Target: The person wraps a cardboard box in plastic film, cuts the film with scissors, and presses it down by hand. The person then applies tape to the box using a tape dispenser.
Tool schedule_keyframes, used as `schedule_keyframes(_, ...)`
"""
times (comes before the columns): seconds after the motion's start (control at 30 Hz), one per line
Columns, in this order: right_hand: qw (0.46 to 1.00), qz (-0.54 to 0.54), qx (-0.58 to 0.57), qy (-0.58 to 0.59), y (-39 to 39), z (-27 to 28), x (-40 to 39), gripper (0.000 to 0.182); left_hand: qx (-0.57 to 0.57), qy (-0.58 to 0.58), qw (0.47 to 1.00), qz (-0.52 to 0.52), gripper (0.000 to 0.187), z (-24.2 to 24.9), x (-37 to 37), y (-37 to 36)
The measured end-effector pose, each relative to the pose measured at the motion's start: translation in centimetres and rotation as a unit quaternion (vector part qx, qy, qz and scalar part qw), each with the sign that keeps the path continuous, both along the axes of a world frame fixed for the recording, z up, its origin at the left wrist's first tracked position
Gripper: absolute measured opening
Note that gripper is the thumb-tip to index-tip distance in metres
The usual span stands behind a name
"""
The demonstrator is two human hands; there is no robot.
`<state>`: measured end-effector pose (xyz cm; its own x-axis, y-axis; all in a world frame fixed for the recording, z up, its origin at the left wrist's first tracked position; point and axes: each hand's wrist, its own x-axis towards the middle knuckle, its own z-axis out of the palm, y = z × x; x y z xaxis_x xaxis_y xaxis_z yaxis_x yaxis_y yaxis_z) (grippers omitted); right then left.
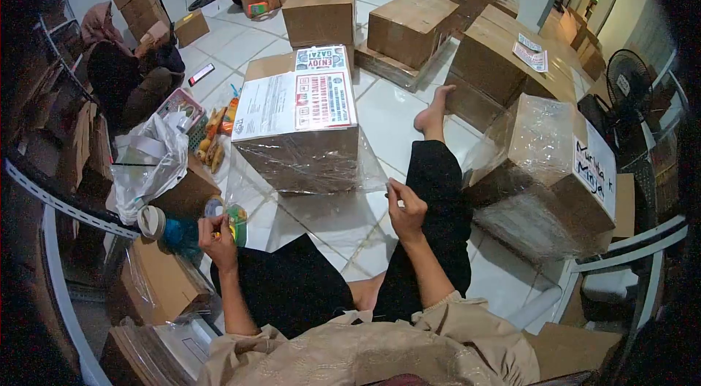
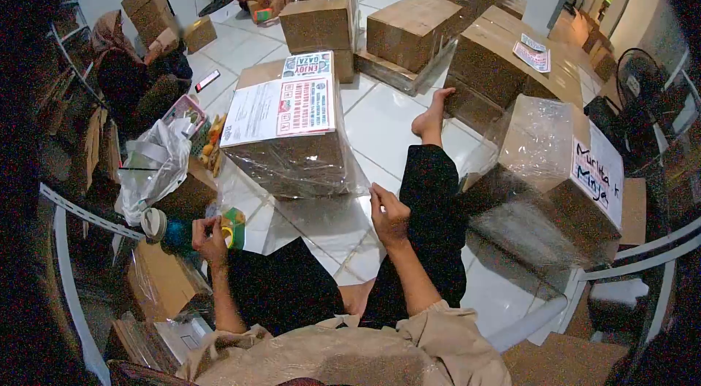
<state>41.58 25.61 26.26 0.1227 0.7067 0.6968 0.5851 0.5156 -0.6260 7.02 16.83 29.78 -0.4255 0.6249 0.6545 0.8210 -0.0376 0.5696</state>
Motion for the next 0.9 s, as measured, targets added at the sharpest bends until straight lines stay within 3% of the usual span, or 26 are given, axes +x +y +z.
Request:
schedule_keyframes(0.1,0.998,-0.01,-0.05,0.035,-0.3,0.3,-0.2,0.012,0.019,0.009,0.999,0.024,0.009,-0.5,0.9,0.2)
schedule_keyframes(0.17,0.996,-0.01,-0.074,0.051,0.0,0.3,-0.4,0.015,0.099,0.145,0.984,0.038,0.009,-1.3,2.6,0.4)
schedule_keyframes(0.23,0.994,-0.01,-0.101,0.048,0.3,0.3,-0.9,0.023,0.084,0.111,0.986,-0.098,0.01,-0.6,6.4,0.8)
schedule_keyframes(0.27,0.993,-0.007,-0.11,0.045,0.3,0.4,-1.2,0.026,-0.045,-0.007,0.986,-0.16,0.012,-0.6,8.1,0.9)
schedule_keyframes(0.3,0.991,-0.004,-0.134,0.021,0.3,0.5,-1.8,0.028,-0.087,-0.056,0.967,-0.233,0.017,-1.2,9.8,2.0)
schedule_keyframes(0.4,0.987,0.02,-0.157,0.001,0.8,-0.7,-2.9,0.024,-0.324,0.035,0.911,-0.252,0.048,-4.1,14.4,5.8)
schedule_keyframes(0.43,0.986,0.024,-0.166,0.008,1.2,-1.5,-2.9,0.022,-0.321,0.033,0.913,-0.25,0.048,-4.6,15.8,6.9)
schedule_keyframes(0.5,0.986,0.017,-0.167,0.017,0.9,-0.9,-2.8,0.015,-0.471,0.125,0.836,-0.251,0.06,-6.3,18.0,9.2)
schedule_keyframes(0.6,0.98,0.042,-0.182,0.065,1.0,-2.1,-1.8,0.011,-0.399,0.084,0.876,-0.258,0.054,-11.7,19.3,10.7)
schedule_keyframes(0.63,0.979,0.048,-0.184,0.075,1.0,-2.6,-1.4,0.01,-0.408,0.076,0.869,-0.271,0.04,-14.8,19.4,11.4)
schedule_keyframes(0.8,0.978,0.068,-0.181,0.081,-0.1,-2.2,-1.1,0.011,-0.429,0.1,0.848,-0.294,0.022,-11.7,20.1,8.6)
schedule_keyframes(0.9,0.991,0.05,-0.12,0.023,-1.1,-1.0,-0.6,0.009,-0.414,0.13,0.849,-0.302,0.018,-12.5,20.0,7.6)
